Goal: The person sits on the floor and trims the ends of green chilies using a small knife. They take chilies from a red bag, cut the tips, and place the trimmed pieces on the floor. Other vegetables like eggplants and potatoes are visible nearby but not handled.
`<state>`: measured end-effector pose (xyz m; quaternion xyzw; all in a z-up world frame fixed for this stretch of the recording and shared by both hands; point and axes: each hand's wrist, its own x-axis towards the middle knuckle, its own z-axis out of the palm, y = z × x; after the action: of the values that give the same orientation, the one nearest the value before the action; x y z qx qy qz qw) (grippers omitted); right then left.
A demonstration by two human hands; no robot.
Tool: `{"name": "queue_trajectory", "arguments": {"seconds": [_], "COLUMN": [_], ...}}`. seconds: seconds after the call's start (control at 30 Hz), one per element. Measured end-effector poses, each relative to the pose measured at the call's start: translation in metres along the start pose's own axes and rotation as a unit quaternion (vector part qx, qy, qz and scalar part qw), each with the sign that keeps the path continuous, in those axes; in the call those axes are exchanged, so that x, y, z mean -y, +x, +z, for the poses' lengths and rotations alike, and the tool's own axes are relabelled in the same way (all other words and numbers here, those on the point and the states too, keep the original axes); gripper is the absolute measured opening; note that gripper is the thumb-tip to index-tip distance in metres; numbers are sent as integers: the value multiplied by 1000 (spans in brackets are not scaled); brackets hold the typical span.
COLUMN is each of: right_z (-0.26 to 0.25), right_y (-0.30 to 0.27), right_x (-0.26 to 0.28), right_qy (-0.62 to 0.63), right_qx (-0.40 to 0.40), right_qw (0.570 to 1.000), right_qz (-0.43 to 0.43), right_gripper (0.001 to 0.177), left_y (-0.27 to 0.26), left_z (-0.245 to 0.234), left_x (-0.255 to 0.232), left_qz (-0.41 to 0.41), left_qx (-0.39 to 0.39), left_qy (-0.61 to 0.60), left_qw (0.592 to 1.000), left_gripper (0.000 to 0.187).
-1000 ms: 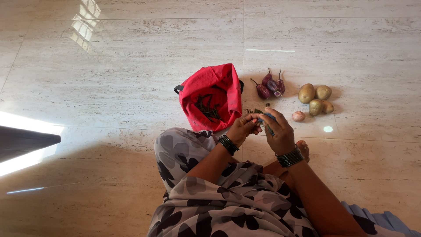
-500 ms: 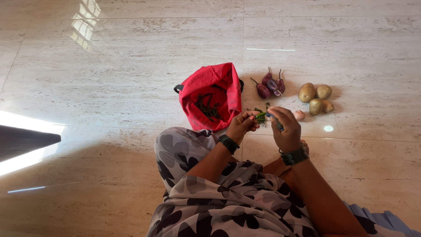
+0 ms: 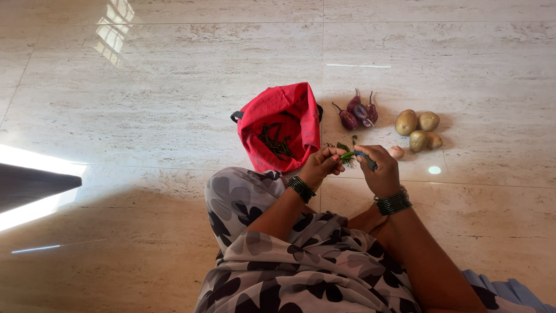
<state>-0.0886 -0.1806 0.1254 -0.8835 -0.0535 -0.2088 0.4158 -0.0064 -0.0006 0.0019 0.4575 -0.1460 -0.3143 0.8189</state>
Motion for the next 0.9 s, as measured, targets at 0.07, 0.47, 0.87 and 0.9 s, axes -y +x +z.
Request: {"name": "queue_trajectory", "arguments": {"seconds": [0.07,0.47,0.87,0.9], "right_z": [-2,11,41,41], "right_y": [-1,-10,-24,-27], "right_x": [-4,-21,-44,-52], "right_qy": [40,-92,3,29], "right_qx": [19,15,79,69], "right_qw": [998,995,992,986], "right_qz": [45,40,94,148], "right_gripper": [22,17,21,20], "left_y": [3,-11,-4,-2], "left_z": [5,27,5,1], "left_x": [1,-25,15,20], "left_qz": [-3,-42,-42,-13], "left_qx": [-22,-88,-14,-33], "left_qy": [72,431,568,588], "left_qw": [997,897,822,808], "left_gripper": [26,30,28,27]}}
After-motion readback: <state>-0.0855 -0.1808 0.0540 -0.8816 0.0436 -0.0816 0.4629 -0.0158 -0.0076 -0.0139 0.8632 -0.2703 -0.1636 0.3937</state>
